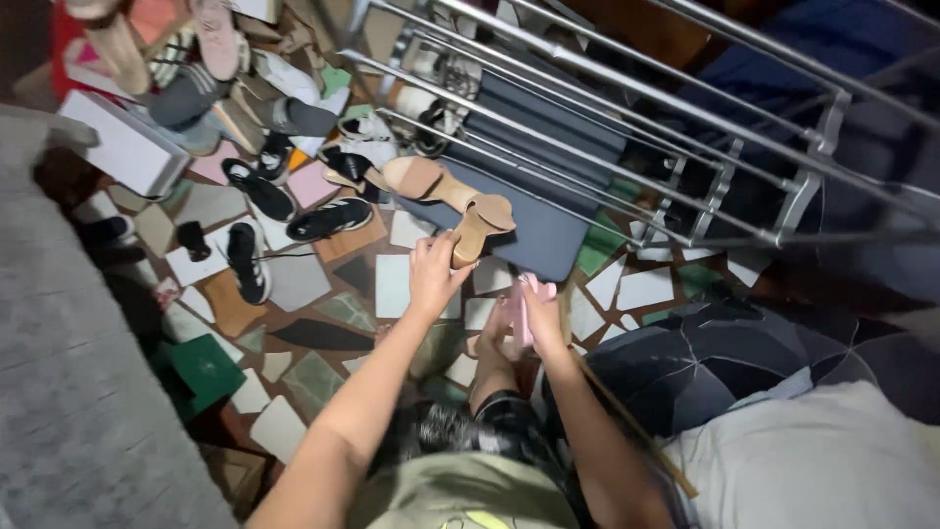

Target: The recorder is cleaning and organizing various pairs of shoes on the floor.

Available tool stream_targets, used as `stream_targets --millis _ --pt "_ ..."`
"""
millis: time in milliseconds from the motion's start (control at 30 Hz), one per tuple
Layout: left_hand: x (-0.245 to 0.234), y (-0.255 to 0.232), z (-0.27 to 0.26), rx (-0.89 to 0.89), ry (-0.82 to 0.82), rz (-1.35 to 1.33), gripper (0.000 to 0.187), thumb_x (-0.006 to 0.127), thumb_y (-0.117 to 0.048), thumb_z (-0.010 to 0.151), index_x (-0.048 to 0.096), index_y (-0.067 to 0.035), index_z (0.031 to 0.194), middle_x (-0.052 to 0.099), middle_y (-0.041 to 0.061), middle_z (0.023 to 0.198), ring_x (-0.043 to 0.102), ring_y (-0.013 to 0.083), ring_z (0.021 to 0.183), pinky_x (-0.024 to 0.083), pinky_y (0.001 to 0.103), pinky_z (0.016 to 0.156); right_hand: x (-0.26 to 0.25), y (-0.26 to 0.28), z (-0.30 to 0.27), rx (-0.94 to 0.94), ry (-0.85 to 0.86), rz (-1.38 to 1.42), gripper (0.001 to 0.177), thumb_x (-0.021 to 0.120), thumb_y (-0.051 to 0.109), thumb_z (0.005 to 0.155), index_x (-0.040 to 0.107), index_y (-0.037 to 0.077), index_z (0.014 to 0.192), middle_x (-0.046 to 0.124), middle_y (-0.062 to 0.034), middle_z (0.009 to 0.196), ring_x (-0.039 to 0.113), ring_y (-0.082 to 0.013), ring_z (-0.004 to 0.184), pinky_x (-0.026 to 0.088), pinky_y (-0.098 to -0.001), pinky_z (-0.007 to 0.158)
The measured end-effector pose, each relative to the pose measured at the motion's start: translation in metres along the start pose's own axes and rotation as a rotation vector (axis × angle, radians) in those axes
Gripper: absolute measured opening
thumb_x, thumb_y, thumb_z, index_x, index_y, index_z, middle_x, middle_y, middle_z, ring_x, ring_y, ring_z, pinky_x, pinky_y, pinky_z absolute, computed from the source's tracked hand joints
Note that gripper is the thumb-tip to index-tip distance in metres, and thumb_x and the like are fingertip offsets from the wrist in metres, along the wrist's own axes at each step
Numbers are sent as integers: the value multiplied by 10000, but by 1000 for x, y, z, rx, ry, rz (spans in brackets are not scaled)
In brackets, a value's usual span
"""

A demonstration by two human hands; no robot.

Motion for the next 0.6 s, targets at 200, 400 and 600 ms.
stream_targets --millis 200,400,600 --pt "111 8 13 -492 -36 -282 639 845 -234 844 560 -48 1385 672 151 1217 617 360 1065 498 447 944 -43 15 53 -116 -117 -563 401 646 391 997 723 14 1107 719 -130 907 681 -224 842 521 -379 769" --pt "199 28 48 -544 -387 -485 639 806 -125 883 487 31 1414 581 256 1409 560 399 1337 449 420 1114 -43 4 97 -264 -21 -515 395 615 372 1027 713 -5 1095 711 -199 895 703 -291 856 531 -392 795" --pt "234 50 103 -503 -412 -472 700 747 -13 853 395 68 1453 470 278 1463 460 433 1372 368 448 1170 -18 20 103 -373 -20 -554 337 638 298 993 721 26 1174 748 -161 1007 709 -222 932 533 -356 805"
Point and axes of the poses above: each hand's wrist, its own z-axis towards the middle knuckle, its own x-axis out of the palm, y = z × x, the point moved 5 cm from there along z, towards the middle knuckle
